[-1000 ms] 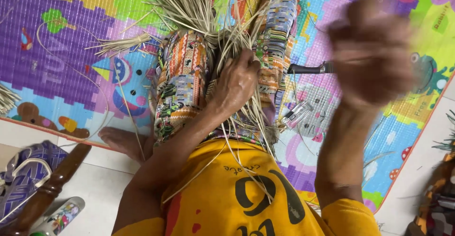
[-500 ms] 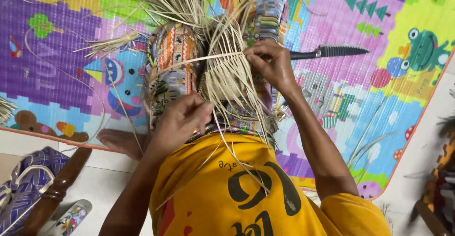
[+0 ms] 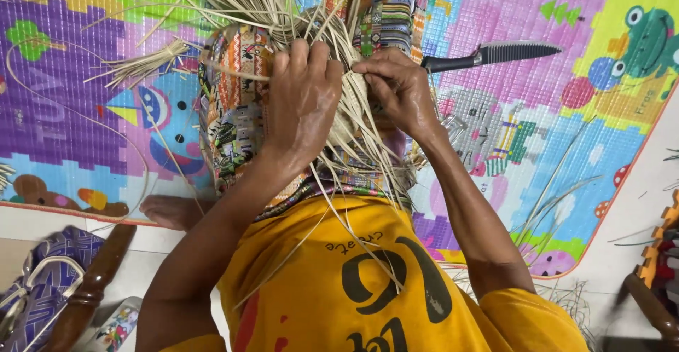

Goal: Weaving dried straw fibers together to create a circular brim pattern for a hat.

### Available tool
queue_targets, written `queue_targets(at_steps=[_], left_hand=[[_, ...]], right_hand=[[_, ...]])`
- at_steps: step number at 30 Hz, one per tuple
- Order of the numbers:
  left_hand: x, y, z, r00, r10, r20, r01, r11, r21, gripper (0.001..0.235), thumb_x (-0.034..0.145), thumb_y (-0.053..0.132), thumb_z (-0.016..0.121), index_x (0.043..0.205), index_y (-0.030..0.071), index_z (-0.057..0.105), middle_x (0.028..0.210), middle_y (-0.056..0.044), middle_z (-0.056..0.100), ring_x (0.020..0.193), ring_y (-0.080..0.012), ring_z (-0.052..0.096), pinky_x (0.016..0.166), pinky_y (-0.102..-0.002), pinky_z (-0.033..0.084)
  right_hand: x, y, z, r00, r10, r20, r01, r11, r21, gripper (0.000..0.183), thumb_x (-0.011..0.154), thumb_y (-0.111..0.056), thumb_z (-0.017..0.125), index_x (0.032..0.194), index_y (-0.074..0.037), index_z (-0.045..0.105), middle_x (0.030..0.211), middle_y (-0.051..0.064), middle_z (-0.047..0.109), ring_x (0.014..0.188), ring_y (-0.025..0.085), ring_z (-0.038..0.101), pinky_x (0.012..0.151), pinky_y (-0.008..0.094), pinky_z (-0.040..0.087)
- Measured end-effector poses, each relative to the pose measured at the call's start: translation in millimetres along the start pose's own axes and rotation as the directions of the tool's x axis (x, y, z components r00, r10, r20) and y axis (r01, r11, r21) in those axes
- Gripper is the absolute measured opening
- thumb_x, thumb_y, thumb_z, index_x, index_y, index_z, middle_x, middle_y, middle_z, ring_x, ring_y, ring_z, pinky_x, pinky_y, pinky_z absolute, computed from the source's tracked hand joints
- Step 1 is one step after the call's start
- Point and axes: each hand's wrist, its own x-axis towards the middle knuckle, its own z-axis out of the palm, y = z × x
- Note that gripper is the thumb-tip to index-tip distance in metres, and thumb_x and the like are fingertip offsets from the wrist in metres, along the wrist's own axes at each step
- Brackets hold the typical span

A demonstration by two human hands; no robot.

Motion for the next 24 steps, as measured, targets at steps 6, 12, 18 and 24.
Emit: queue_targets(at_steps=[6, 12, 18, 24], left_hand=[[-4.5, 3.9, -34.3, 0.997, 0.003, 0.075, -0.004, 1.000, 0.011, 0.019, 0.074, 0.000, 0.079, 0.083, 0.009, 0.064, 0.091, -0.003, 0.048, 0.085, -0.0192, 0.046, 0.076, -0.036, 0.044], [-17.3, -4.4, -36.7, 0.995, -0.047, 0.089, 0.057, 0.992, -0.111, 0.017, 0.081, -0.010, 0.074, 0.081, 0.003, 0.064, 0.092, -0.005, 0.049, 0.063, -0.0117, 0.047, 0.046, -0.026, 0.047], [-15.6, -9.1, -35.9, 0.993, -0.072, 0.094, 0.096, 0.954, -0.285, 0.018, 0.080, -0.020, 0.066, 0.075, -0.003, 0.061, 0.089, -0.012, 0.056, 0.055, -0.0134, 0.050, 0.036, -0.025, 0.046], [-18.8, -10.0, -47.1, 0.951, -0.150, 0.270, 0.256, 0.872, -0.417, 0.007, 0.090, -0.003, 0.071, 0.091, 0.000, 0.064, 0.097, -0.009, 0.054, 0.065, -0.0174, 0.057, 0.054, -0.035, 0.053]], right_hand=[[31.4, 6.8, -13.8, 0.978, 0.025, 0.207, -0.031, 0.999, 0.029, 0.010, 0.098, -0.006, 0.070, 0.107, -0.007, 0.076, 0.094, 0.009, 0.065, 0.075, 0.017, 0.056, 0.060, 0.025, 0.051], [75.3, 18.8, -17.9, 0.845, 0.054, 0.532, -0.096, 0.994, 0.052, 0.011, 0.093, -0.011, 0.077, 0.101, -0.007, 0.069, 0.086, 0.003, 0.058, 0.067, 0.013, 0.055, 0.053, 0.024, 0.046], [91.4, 18.4, -26.3, 0.776, 0.110, 0.620, -0.206, 0.975, 0.084, 0.008, 0.090, -0.002, 0.078, 0.094, -0.007, 0.074, 0.084, 0.005, 0.069, 0.062, 0.011, 0.058, 0.052, 0.022, 0.047], [98.3, 20.8, -31.7, 0.729, 0.037, 0.684, -0.165, 0.978, 0.124, 0.015, 0.086, 0.001, 0.078, 0.099, -0.007, 0.075, 0.087, 0.005, 0.067, 0.066, 0.012, 0.055, 0.057, 0.023, 0.045]])
